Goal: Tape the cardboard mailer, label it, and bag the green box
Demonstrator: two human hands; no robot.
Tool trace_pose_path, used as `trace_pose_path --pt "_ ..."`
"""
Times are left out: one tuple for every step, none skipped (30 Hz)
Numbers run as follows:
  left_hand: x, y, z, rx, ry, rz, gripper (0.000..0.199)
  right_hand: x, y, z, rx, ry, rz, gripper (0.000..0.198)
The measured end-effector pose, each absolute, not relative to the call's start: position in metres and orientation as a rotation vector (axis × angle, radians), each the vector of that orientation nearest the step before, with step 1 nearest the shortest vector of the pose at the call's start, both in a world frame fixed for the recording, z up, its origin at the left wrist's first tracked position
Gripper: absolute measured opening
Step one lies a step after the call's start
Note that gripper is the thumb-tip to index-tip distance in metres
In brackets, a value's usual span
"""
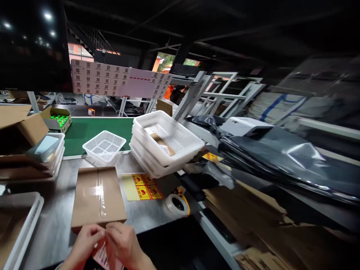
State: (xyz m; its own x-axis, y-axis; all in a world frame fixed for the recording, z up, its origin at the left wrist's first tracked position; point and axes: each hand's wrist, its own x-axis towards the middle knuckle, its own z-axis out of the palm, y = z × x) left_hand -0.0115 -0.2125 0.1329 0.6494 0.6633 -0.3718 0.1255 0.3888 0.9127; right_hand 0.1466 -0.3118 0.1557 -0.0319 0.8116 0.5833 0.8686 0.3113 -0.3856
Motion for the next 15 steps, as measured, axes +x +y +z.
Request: trace_pose_path --pt "-0.012 -0.214 0.131 1.091 0.846 0.38 0.078 0.145 -0.312 0.154 -1.486 -1.822 -0.077 0.016" --pt "-0.012 -0.215 0.13 1.04 0.858 0.356 0.079 0.144 -0.312 0.153 -1.467 -1.799 -0.036 0.014" --pt "-0.013 -0.216 0.13 0.994 0.857 0.324 0.079 0.144 -0.313 0.153 -1.445 -1.771 0.017 0.014" --pt "-0.014 -0.216 0.13 0.951 0.842 0.287 0.078 0.144 -0.313 0.154 -1.423 -1.749 0.074 0.015" --pt "-0.015 -0.217 0.13 0.908 0.812 0.25 0.076 0.145 -0.314 0.155 -1.401 -1.741 0.124 0.016" --pt "-0.017 -0.217 0.131 0.862 0.777 0.215 0.072 0.147 -0.315 0.156 -1.38 -1.749 0.155 0.017" --pt "-0.019 -0.218 0.133 0.827 0.746 0.183 0.067 0.148 -0.315 0.158 -1.358 -1.776 0.162 0.017" --pt "-0.021 -0.218 0.135 0.836 0.722 0.163 0.061 0.15 -0.316 0.159 -1.332 -1.818 0.146 0.015" --pt "-0.023 -0.219 0.136 0.893 0.707 0.155 0.054 0.152 -0.317 0.159 -1.308 -1.862 0.109 0.011" --pt "-0.025 -0.22 0.137 0.981 0.695 0.158 0.049 0.153 -0.318 0.159 -1.292 -1.903 0.06 0.008" --pt "-0.026 -0.221 0.136 1.085 0.686 0.174 0.047 0.154 -0.319 0.158 -1.29 -1.938 0.007 0.005" --pt "-0.026 -0.223 0.134 1.182 0.692 0.203 0.046 0.155 -0.321 0.156 -1.305 -1.961 -0.04 0.007" --pt "-0.024 -0.223 0.132 1.25 0.713 0.239 0.043 0.155 -0.324 0.154 -1.331 -1.967 -0.073 0.01" --pt "-0.022 -0.223 0.128 1.278 0.75 0.269 0.041 0.154 -0.327 0.151 -1.335 -1.963 -0.087 0.014" --pt "-0.019 -0.221 0.123 1.277 0.798 0.288 0.042 0.154 -0.33 0.148 -1.313 -1.946 -0.076 0.015"
